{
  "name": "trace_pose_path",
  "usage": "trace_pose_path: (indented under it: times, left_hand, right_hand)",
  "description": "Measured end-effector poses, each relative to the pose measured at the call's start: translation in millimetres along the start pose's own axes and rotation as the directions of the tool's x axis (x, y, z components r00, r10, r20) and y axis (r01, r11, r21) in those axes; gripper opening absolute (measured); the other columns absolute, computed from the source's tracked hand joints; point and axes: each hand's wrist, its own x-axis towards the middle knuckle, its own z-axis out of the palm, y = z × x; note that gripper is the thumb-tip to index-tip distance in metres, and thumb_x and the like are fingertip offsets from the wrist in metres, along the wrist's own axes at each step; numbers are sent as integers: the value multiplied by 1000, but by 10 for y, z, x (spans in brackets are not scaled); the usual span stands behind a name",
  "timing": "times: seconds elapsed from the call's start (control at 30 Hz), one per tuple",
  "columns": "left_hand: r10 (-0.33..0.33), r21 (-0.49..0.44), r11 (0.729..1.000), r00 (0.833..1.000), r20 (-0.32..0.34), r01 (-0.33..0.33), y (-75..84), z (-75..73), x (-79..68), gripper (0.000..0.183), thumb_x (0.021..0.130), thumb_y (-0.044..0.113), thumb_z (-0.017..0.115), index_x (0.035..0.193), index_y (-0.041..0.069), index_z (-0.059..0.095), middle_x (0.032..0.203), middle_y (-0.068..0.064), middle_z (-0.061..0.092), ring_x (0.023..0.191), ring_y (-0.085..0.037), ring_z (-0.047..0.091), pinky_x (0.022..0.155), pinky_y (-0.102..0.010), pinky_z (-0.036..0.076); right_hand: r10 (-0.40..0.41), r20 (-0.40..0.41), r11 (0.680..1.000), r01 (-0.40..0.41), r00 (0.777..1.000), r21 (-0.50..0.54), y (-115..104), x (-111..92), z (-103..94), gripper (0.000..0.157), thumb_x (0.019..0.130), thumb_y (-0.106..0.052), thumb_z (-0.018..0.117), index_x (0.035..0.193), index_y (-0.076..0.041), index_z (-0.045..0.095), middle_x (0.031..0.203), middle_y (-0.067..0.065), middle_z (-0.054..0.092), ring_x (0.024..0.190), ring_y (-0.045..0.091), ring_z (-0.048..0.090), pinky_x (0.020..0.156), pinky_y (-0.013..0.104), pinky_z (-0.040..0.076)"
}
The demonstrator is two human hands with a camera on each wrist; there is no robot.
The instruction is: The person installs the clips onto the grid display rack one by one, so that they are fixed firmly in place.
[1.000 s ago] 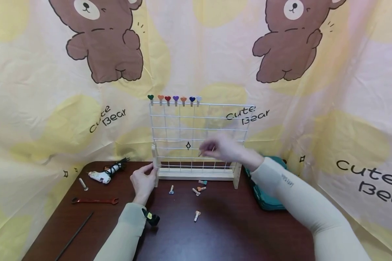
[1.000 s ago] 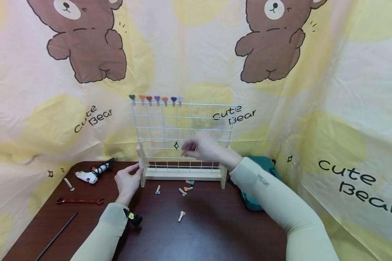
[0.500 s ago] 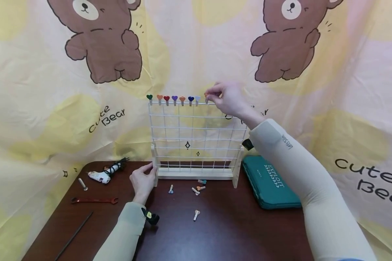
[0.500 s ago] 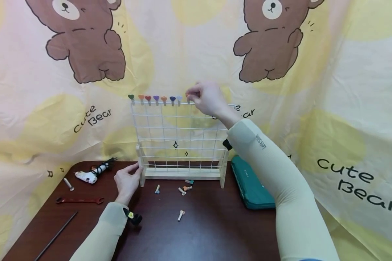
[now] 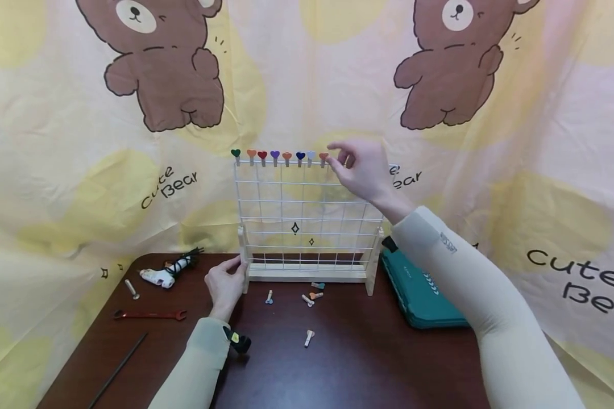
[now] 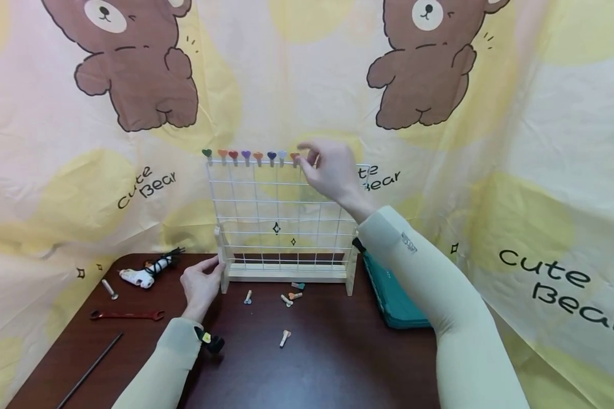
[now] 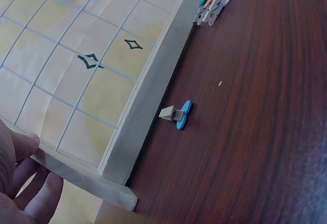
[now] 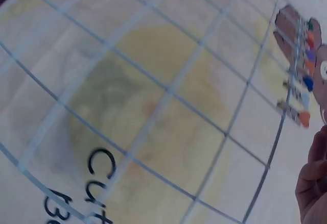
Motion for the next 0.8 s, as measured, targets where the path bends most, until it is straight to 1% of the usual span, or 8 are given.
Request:
trace_pose_path:
  times: [0.13,0.27,0.33,0.4,0.47,0.63,0.7,0.8]
  left_hand:
    - [-9,-2,1000,1000,7,9,14,9,-7,25,89,22,87,112,15,85,108,-14,81,105,-35,73,92,-51,55]
    - [-10,-1,1000,1000,5,10,12,10,-5,24,89,22,88,111,15,86,106,-14,81,103,-35,74,90,-51,55]
    - [-6,0,1000,1000,0,6,8,10,-3,23,88,22,88,110,16,86,105,-14,81,102,-35,74,90,-51,55]
    - [-6,2,1000,1000,-3,6,-3,10,-1,23,88,21,88,110,16,86,105,-13,81,102,-35,74,90,-51,55]
    - [-7,4,1000,1000,-3,7,-10,9,0,23,88,22,88,111,16,86,106,-13,81,103,-35,74,90,-51,55]
    - [-14,2,1000,1000,3,14,-19,13,-4,24,89,22,88,112,17,86,108,-12,81,105,-34,73,92,-51,55]
    - [-12,1,1000,1000,4,12,-16,15,-5,25,89,22,88,113,16,85,108,-12,81,105,-34,73,92,-51,55]
    - [-5,2,1000,1000,-1,5,-7,17,2,25,89,23,88,113,16,85,108,-13,81,106,-35,72,94,-51,54]
  right_hand:
    - [-168,6,981,167,986,102,-28,-372,135,13,92,-3,79,105,-3,80,78,3,75,62,11,66,58,25,56]
    - [-285,132,945,255,949,205,-49,-798,370,18,87,1,82,105,-2,80,83,2,76,69,9,69,61,23,57]
    - [-312,232,933,251,922,258,-62,-1020,494,21,87,2,82,107,-3,80,87,3,78,73,10,71,63,26,59]
    - [-328,340,931,240,882,276,-86,-1243,621,21,88,0,81,108,-5,80,92,2,79,79,10,72,69,27,60]
    - [-345,441,931,240,829,276,-110,-1469,749,19,89,-3,81,108,-8,80,95,1,78,81,9,72,72,25,59]
    - [-398,633,917,314,664,248,-160,-2001,1058,17,88,-15,84,105,-16,80,93,-8,73,83,3,67,75,16,52]
    - [-405,682,910,341,608,236,-160,-2179,1171,16,88,-20,85,104,-19,80,91,-11,70,83,1,63,75,15,50]
    - [-391,720,910,360,573,207,-130,-2366,1323,13,88,-23,86,100,-23,81,89,-14,67,83,0,60,75,17,50]
